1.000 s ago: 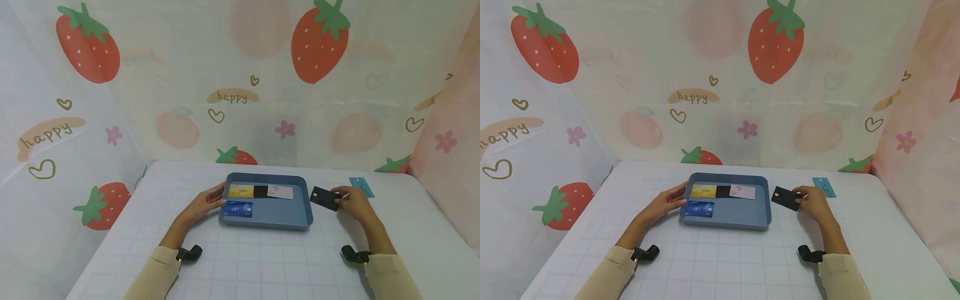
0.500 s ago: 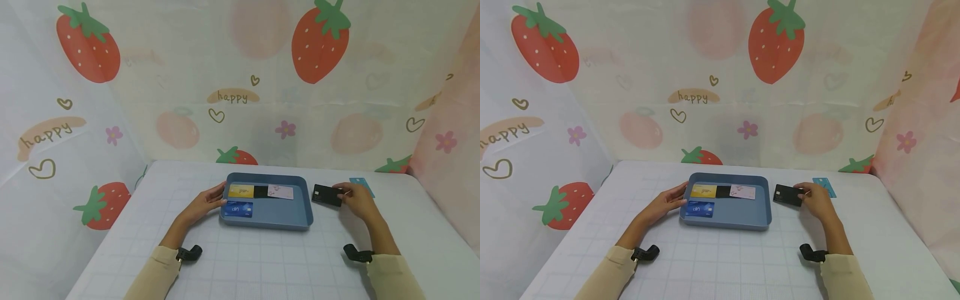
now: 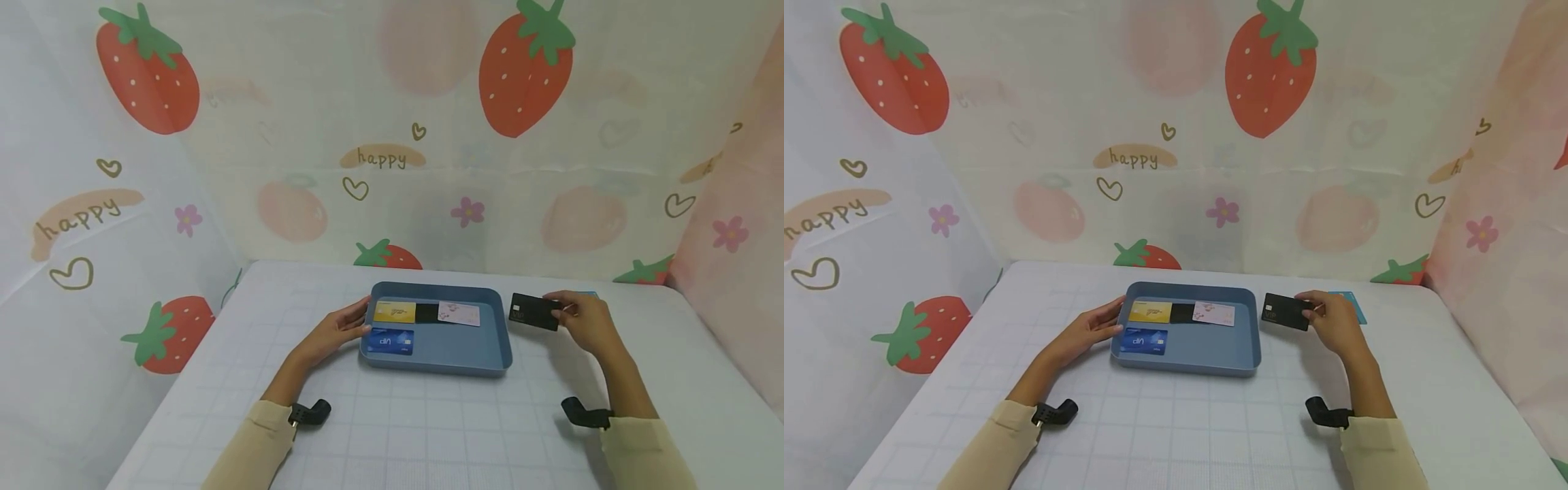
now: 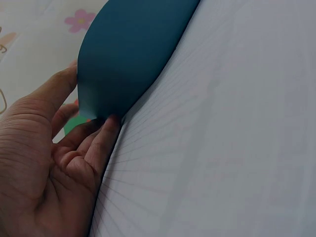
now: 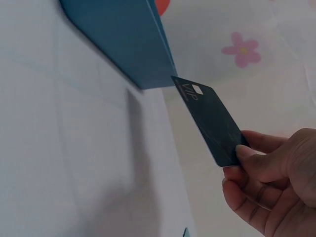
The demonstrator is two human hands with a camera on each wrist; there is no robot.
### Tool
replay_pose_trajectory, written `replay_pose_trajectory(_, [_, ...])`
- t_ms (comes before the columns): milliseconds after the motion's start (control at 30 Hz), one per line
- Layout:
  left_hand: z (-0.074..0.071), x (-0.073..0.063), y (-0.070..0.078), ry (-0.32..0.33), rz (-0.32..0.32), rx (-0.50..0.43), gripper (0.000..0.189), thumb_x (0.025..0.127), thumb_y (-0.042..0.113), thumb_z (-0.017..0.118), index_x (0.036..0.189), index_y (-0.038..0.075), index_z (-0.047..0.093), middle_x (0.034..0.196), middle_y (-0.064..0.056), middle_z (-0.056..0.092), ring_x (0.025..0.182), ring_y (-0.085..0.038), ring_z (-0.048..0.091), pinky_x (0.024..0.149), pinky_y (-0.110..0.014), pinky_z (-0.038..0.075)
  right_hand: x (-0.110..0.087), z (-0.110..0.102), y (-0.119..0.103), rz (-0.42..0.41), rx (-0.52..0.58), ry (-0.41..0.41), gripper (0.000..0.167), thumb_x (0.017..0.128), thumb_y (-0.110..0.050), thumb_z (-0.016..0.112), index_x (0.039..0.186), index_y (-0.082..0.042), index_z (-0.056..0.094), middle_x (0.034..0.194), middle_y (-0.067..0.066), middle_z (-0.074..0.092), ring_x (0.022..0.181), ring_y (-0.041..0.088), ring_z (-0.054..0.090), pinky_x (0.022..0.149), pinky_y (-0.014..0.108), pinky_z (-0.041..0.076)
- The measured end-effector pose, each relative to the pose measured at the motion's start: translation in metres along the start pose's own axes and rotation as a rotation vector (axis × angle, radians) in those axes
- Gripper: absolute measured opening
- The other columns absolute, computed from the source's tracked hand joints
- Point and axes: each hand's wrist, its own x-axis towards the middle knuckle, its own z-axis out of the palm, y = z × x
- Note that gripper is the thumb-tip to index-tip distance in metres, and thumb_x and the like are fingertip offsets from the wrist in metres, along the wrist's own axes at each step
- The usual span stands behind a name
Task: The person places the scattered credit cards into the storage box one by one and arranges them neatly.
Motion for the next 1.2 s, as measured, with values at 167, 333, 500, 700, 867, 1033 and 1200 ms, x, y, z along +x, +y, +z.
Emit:
replay_pose_trajectory(167, [0.0, 0.0, 0.001, -0.002, -0.001, 0.001, 0.072, 0.101, 0.02, 0.066, 0.161, 0.009, 0.028, 0.165, -0.01, 0.029, 0.148, -0.022, 0.036, 0.115, -0.028, 0.035, 0.0, -0.003, -0.007, -0.032, 0.005, 0.029, 0.031, 0.09, 0.009, 0.069, 0.119, 0.001, 0.071, 0.096, 0.021, 0.073, 0.079, 0.032, 0.072, 0.065, 0.038, 0.052])
replay_pose_trajectory(333, [0.0, 0.001, 0.002, -0.007, 0.001, -0.002, 0.072, 0.101, 0.02, 0.065, 0.161, 0.008, 0.027, 0.165, -0.01, 0.029, 0.148, -0.023, 0.035, 0.115, -0.029, 0.035, 0.0, -0.008, -0.019, -0.03, 0.01, 0.036, 0.032, 0.09, 0.009, 0.069, 0.121, 0.001, 0.07, 0.099, 0.023, 0.072, 0.081, 0.035, 0.072, 0.064, 0.037, 0.052])
replay_pose_trajectory(500, [0.0, 0.001, 0.001, -0.008, 0.003, -0.003, 0.072, 0.101, 0.02, 0.065, 0.161, 0.008, 0.027, 0.165, -0.01, 0.029, 0.148, -0.022, 0.035, 0.115, -0.029, 0.035, -0.001, -0.012, -0.031, -0.033, 0.014, 0.05, 0.033, 0.09, 0.009, 0.069, 0.122, 0.0, 0.07, 0.102, 0.025, 0.071, 0.082, 0.037, 0.073, 0.065, 0.036, 0.051])
replay_pose_trajectory(700, [0.0, 0.001, 0.0, -0.008, 0.002, -0.009, 0.072, 0.101, 0.02, 0.065, 0.161, 0.008, 0.027, 0.165, -0.011, 0.028, 0.148, -0.023, 0.035, 0.115, -0.028, 0.035, -0.003, -0.015, -0.045, -0.044, 0.01, 0.062, 0.034, 0.091, 0.009, 0.068, 0.123, -0.002, 0.07, 0.105, 0.024, 0.072, 0.084, 0.036, 0.073, 0.066, 0.035, 0.051])
replay_pose_trajectory(867, [0.0, 0.0, 0.0, -0.008, 0.003, -0.009, 0.072, 0.101, 0.02, 0.065, 0.161, 0.008, 0.027, 0.165, -0.01, 0.028, 0.148, -0.023, 0.035, 0.114, -0.026, 0.036, -0.005, -0.016, -0.057, -0.052, 0.02, 0.057, 0.035, 0.091, 0.01, 0.068, 0.124, -0.002, 0.07, 0.108, 0.023, 0.071, 0.087, 0.036, 0.071, 0.068, 0.034, 0.052])
replay_pose_trajectory(1033, [0.0, -0.001, -0.001, -0.003, 0.001, -0.009, 0.072, 0.101, 0.021, 0.066, 0.161, 0.008, 0.027, 0.165, -0.01, 0.028, 0.148, -0.022, 0.035, 0.114, -0.025, 0.036, -0.005, -0.017, -0.067, -0.069, 0.012, 0.058, 0.035, 0.09, 0.011, 0.068, 0.122, -0.002, 0.071, 0.108, 0.021, 0.071, 0.084, 0.033, 0.068, 0.066, 0.031, 0.052])
replay_pose_trajectory(1200, [0.0, -0.001, 0.001, -0.003, -0.003, 0.002, 0.072, 0.101, 0.021, 0.065, 0.161, 0.009, 0.027, 0.165, -0.01, 0.028, 0.148, -0.022, 0.035, 0.115, -0.028, 0.034, -0.006, -0.014, -0.074, -0.1, 0.013, 0.053, 0.035, 0.089, 0.011, 0.069, 0.12, -0.004, 0.073, 0.106, 0.019, 0.072, 0.08, 0.029, 0.066, 0.063, 0.029, 0.051])
